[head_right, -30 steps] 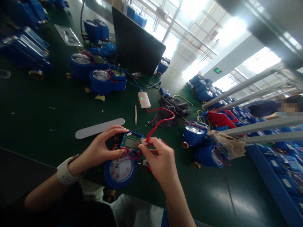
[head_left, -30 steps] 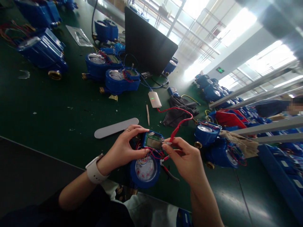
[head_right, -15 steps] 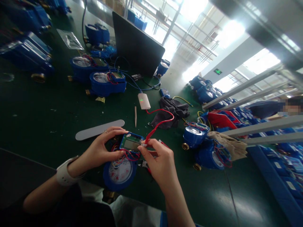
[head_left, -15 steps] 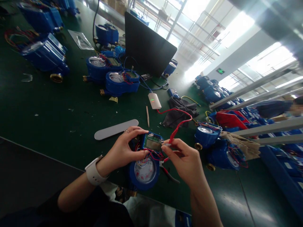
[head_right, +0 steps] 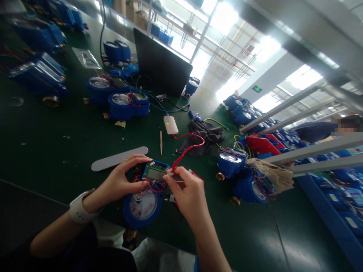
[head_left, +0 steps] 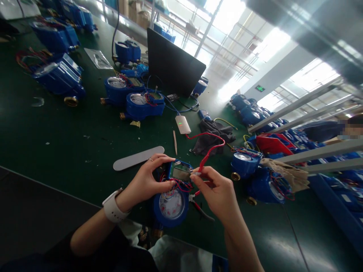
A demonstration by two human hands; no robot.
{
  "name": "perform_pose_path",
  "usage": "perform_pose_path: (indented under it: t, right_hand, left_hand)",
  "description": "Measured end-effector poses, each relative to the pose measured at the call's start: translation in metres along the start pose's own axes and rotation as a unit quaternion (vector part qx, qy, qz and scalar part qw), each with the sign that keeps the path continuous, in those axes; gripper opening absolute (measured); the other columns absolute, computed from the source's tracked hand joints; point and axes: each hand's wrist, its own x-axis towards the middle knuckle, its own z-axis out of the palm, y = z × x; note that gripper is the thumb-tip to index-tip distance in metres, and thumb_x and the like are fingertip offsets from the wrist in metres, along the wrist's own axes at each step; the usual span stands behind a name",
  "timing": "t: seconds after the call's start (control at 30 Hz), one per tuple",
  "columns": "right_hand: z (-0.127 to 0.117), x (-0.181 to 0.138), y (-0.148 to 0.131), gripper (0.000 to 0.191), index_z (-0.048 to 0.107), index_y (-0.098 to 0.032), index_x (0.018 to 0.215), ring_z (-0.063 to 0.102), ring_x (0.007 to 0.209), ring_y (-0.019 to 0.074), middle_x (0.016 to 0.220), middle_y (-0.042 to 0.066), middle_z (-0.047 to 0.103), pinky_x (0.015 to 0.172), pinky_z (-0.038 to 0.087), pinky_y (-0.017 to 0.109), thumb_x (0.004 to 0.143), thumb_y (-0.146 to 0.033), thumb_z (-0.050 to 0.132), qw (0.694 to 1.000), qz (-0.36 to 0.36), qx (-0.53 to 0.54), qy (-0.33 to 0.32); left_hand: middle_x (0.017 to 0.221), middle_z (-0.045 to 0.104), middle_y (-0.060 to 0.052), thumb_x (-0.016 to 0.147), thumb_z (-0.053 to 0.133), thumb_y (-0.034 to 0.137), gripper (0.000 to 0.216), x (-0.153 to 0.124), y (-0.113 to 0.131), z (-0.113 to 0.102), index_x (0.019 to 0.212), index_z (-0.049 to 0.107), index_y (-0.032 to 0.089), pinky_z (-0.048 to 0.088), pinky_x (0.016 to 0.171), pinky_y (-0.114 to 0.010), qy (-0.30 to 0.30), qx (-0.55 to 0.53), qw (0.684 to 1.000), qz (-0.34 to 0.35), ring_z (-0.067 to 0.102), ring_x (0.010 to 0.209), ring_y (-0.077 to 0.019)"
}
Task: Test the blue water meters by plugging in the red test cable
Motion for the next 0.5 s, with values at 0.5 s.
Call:
perform_pose_path:
  t: [0.5]
  right_hand:
    - [0.012, -0.02, 0.028, 0.019, 0.066, -0.02, 0.095, 0.068, 0.084, 0.0193, 0.095, 0.006, 0.07, 0.071, 0.059, 0.031, 0.085, -0.035, 0.064, 0.951, -0.039, 0.204, 0.23]
  left_hand:
    - [0.127, 0.054, -0.009, 0.069, 0.072, 0.034, 0.05, -0.001, 0.001, 0.001, 0.116, 0.06, 0.022, 0.032, 0.11, -0.046, 0.0, 0.011, 0.999, -0.036, 0.048, 0.123, -0.027]
